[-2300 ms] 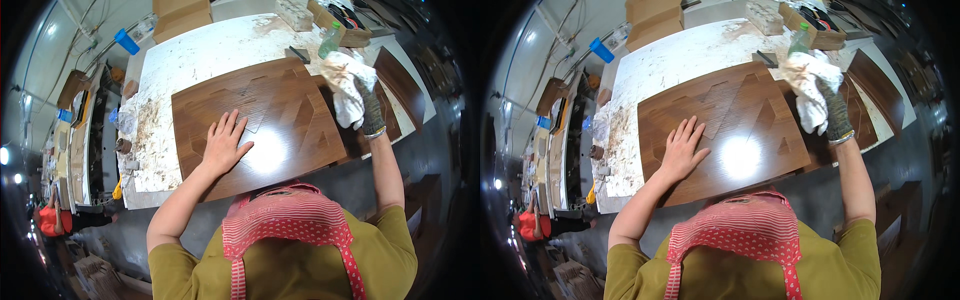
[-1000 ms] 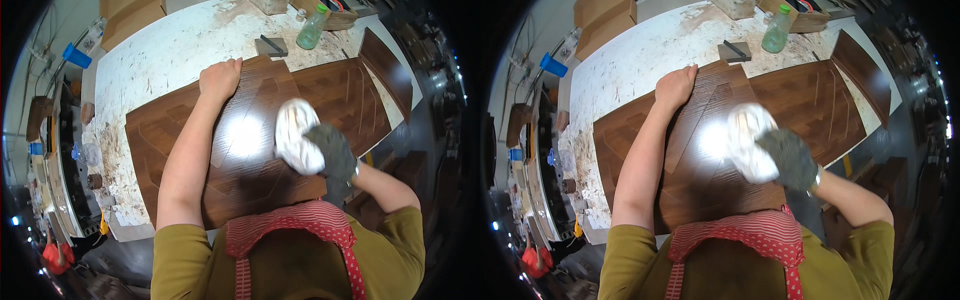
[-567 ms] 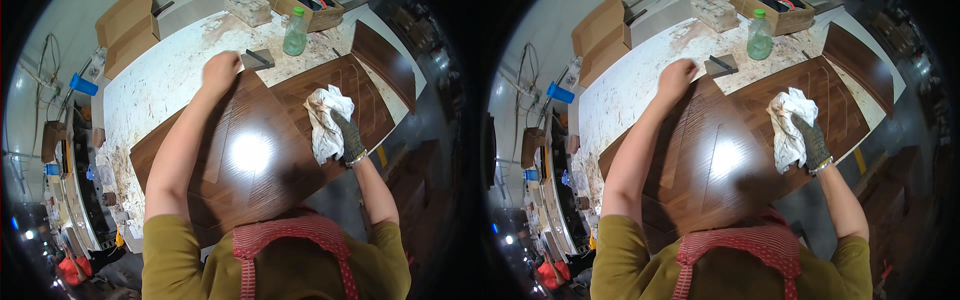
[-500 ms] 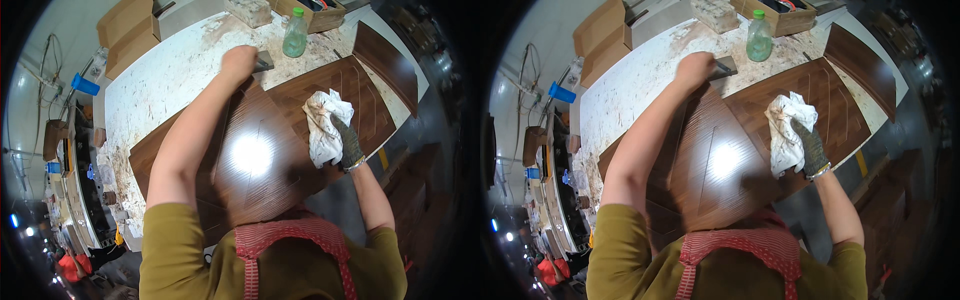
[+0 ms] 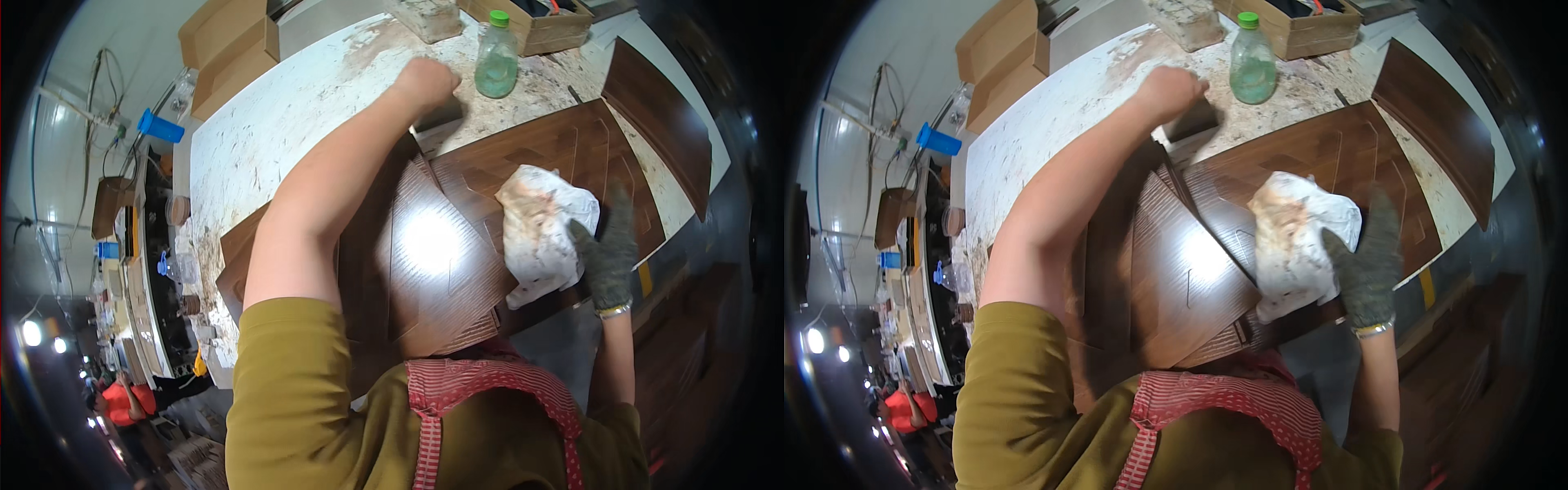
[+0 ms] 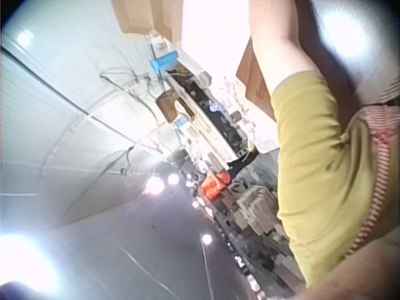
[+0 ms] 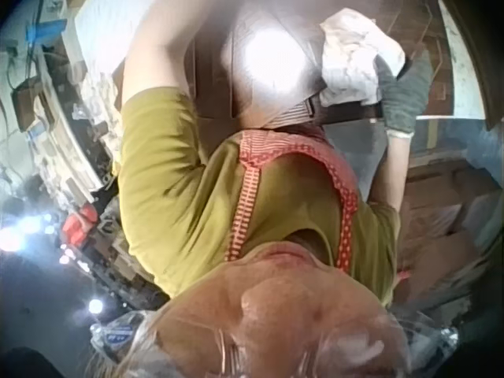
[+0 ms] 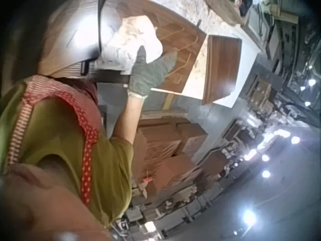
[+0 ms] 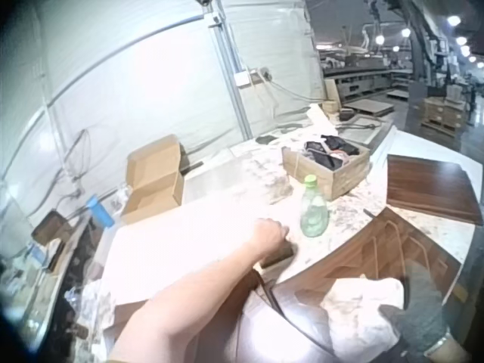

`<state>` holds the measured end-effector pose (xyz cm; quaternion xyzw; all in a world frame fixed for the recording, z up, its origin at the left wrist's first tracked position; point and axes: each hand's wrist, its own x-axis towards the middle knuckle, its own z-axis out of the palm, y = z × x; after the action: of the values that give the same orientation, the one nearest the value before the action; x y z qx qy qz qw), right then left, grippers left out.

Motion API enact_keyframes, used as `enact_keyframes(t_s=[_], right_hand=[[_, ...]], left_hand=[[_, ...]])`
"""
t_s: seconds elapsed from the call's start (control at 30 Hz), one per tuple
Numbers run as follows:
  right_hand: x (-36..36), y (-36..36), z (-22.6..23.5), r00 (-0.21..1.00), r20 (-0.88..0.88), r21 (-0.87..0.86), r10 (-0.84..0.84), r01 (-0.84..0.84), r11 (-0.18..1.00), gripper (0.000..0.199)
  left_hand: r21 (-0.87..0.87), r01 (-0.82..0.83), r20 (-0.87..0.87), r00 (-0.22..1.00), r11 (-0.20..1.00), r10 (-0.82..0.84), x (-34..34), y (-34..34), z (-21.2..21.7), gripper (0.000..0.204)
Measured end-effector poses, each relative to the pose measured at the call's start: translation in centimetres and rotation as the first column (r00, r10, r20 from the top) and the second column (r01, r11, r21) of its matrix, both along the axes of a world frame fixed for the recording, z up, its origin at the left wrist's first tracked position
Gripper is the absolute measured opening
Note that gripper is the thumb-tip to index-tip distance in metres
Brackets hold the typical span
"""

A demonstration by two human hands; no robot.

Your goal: The person cleans and polishes wooden panels by hand using a cloth and a liquid from a bottle, including wiping the flat surfaces and edges of several panels one by one.

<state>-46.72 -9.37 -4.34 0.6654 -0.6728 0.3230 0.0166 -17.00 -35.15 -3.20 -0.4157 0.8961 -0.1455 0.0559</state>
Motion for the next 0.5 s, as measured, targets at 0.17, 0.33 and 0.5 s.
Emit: enact_keyframes(t_s=[0.17,0.33,0.5], right_hand=[[1.9,-0.5,5.0,0.904,0.386,-0.022,0.187,-0.193,0.981,0.049],[7.8,-2.0,6.8,0.583,0.806,0.223,0.102,-0.458,0.86,0.038],[12.5,-0.9,6.7,0.778,0.147,0.154,0.611,-0.628,0.763,0.026]], left_hand=[[0.324,-0.045,-0.757,0.587,0.945,0.287,2.7,7.4,5.2,0.026],[0.551,0.192,-0.824,0.277,0.812,0.494,2.7,17.7,5.9,0.022],[0.619,0.196,-0.785,0.13,0.761,0.605,4.3,23.8,6.4,0.02]])
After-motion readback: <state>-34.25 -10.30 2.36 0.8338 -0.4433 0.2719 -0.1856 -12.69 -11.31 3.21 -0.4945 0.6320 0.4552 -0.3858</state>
